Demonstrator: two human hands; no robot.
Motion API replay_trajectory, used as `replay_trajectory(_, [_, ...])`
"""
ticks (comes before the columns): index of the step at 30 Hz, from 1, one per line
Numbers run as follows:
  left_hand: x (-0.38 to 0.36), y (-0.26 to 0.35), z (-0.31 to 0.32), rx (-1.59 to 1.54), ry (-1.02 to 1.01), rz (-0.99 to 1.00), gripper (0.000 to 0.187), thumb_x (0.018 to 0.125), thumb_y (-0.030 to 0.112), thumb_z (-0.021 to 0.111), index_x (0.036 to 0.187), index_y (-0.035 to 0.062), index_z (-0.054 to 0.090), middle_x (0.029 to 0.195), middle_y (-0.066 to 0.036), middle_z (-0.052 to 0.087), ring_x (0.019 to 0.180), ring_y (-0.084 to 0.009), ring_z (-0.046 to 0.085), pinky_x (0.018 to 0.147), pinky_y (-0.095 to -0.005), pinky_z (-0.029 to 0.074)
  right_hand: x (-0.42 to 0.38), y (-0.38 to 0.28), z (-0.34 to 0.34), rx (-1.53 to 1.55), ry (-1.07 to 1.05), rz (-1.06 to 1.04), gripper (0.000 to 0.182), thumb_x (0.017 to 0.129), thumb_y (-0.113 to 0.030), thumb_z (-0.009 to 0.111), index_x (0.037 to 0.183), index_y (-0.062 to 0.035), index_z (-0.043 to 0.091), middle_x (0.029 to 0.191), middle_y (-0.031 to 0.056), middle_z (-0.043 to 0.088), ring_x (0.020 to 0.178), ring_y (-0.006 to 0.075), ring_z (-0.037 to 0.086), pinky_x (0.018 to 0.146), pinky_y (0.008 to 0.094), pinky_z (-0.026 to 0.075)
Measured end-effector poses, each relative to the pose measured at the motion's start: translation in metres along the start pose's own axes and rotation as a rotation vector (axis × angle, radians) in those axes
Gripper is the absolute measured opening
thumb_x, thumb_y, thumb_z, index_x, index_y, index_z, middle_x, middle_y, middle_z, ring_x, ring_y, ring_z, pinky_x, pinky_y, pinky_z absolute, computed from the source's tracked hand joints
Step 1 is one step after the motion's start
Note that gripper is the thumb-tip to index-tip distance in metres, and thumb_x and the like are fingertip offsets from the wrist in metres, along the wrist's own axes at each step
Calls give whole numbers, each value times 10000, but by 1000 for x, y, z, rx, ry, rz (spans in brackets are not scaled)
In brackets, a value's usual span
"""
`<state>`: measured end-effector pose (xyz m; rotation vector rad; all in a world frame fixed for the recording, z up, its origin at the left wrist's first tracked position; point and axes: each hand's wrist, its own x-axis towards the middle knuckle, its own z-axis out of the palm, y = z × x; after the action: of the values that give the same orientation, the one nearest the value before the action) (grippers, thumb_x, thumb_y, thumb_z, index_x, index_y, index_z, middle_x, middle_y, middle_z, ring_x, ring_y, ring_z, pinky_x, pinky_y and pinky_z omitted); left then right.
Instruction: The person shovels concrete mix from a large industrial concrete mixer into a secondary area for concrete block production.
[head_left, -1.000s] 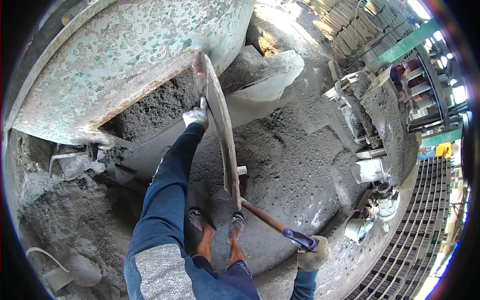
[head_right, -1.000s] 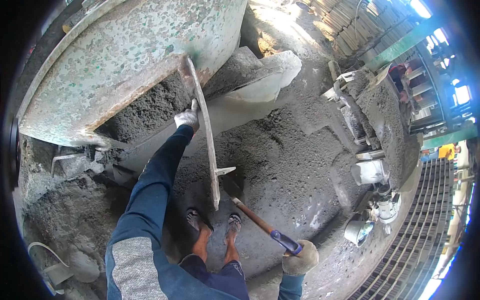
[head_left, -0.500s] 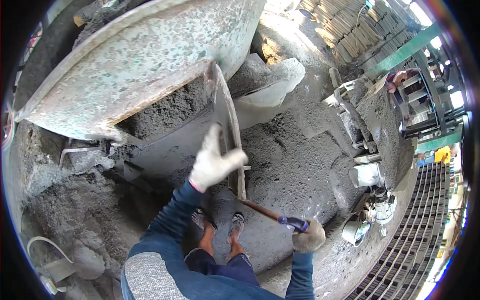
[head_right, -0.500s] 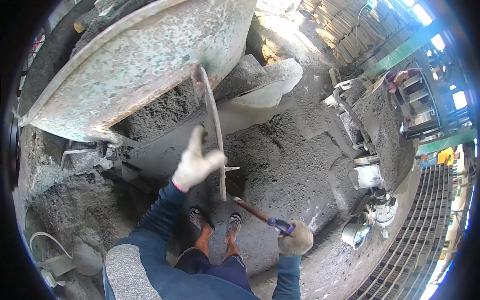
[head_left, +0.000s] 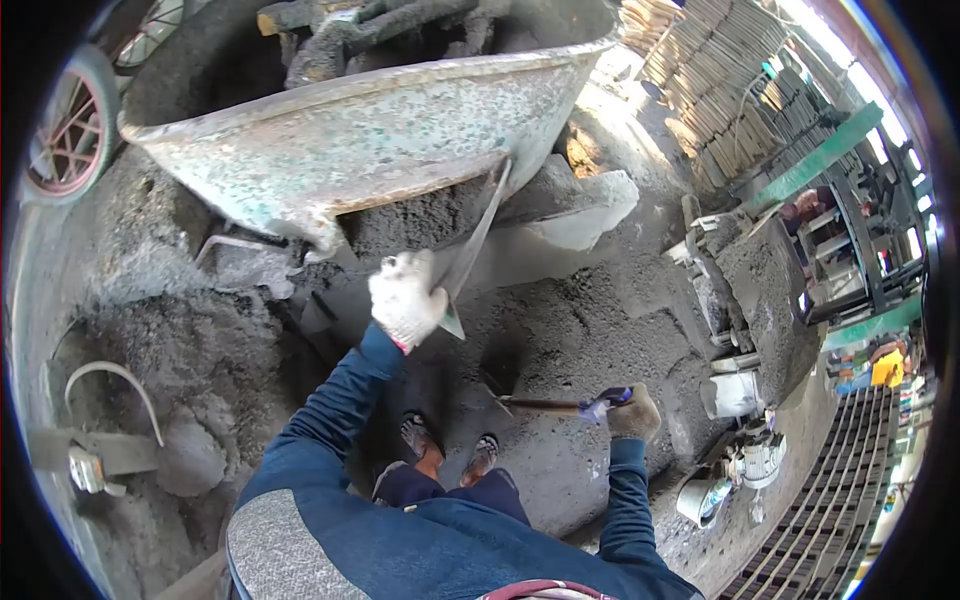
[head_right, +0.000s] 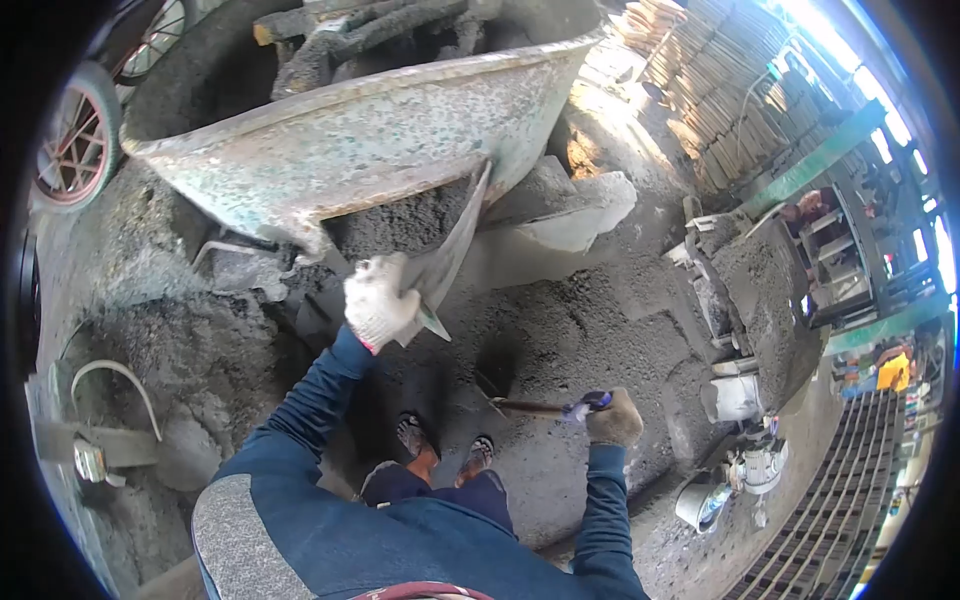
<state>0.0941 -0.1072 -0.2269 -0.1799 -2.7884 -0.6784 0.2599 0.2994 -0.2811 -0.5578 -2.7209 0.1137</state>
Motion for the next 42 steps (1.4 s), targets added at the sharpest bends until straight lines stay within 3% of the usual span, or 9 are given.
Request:
replay_trajectory(10, [-9,-140,22,-1611,82,-948,499,913,476,689,1227,95,611,1068,-33,682,932,-151,639,765,-324,521,-20,-41,-10,-31,-7,-13,160,776,-263,679,785,-123,602,696,144,672,690,386,681,628,490,527])
replay_trajectory(12, [20,-166,49,-1805,38,-726,925,857,673,634,1542,126,336,1552,-164,386,1419,-365,353,1120,-642,244,-25,-57,-8,-3,43,-87,169,791,-272,663,777,-117,594,685,147,663,680,392,674,625,494,522])
replay_trajectory(14, [38,-139,30,-2025,147,-582,949,837,737,589,1549,170,318,1573,-173,311,1392,-329,386,1105,-535,346,-30,-67,-12,8,43,-96,163,796,-262,648,764,-115,586,679,161,652,672,402,664,615,499,513])
replay_trajectory(19, [25,-158,10,-1977,39,-817,1037,838,750,543,1615,170,173,1649,-189,157,1449,-360,270,1171,-606,165,-42,-72,-8,1,13,-84,175,823,-274,635,791,-111,584,691,177,647,693,417,663,621,511,507])
replay_trajectory(26, [26,-235,-4,-2002,375,-925,719,884,650,556,1307,69,543,1279,-137,602,1267,-320,469,1054,-558,355,-27,-89,-15,-67,-166,-37,175,817,-262,642,870,-97,624,789,197,698,791,419,696,690,503,532])
replay_trajectory(32, [6,-366,-49,-1723,657,-938,405,924,509,578,1122,155,595,952,-63,555,774,-275,569,720,-482,484,-21,-71,-17,-72,-263,32,191,803,-249,657,930,-107,647,841,208,715,854,422,704,743,496,544])
replay_trajectory(35, [7,-386,-73,-1625,641,-898,702,909,514,607,1490,169,419,1511,-106,415,1376,-276,397,1069,-529,355,-16,-67,-16,-77,-287,31,191,791,-244,667,930,-114,649,858,210,716,877,417,704,764,493,545])
replay_trajectory(38, [17,-370,-83,-1645,619,-917,724,902,492,628,1498,154,396,1562,-116,370,1389,-296,389,1133,-557,294,-14,-75,-28,-96,-336,36,187,787,-243,669,927,-120,650,875,208,718,898,412,703,782,489,546])
replay_trajectory(42, [31,-368,-60,-1756,518,-770,350,915,384,629,1182,159,611,1074,-48,674,1000,-276,629,906,-453,495,-6,-82,-34,-88,-343,37,189,796,-252,665,925,-114,649,884,203,719,905,414,701,781,488,547])
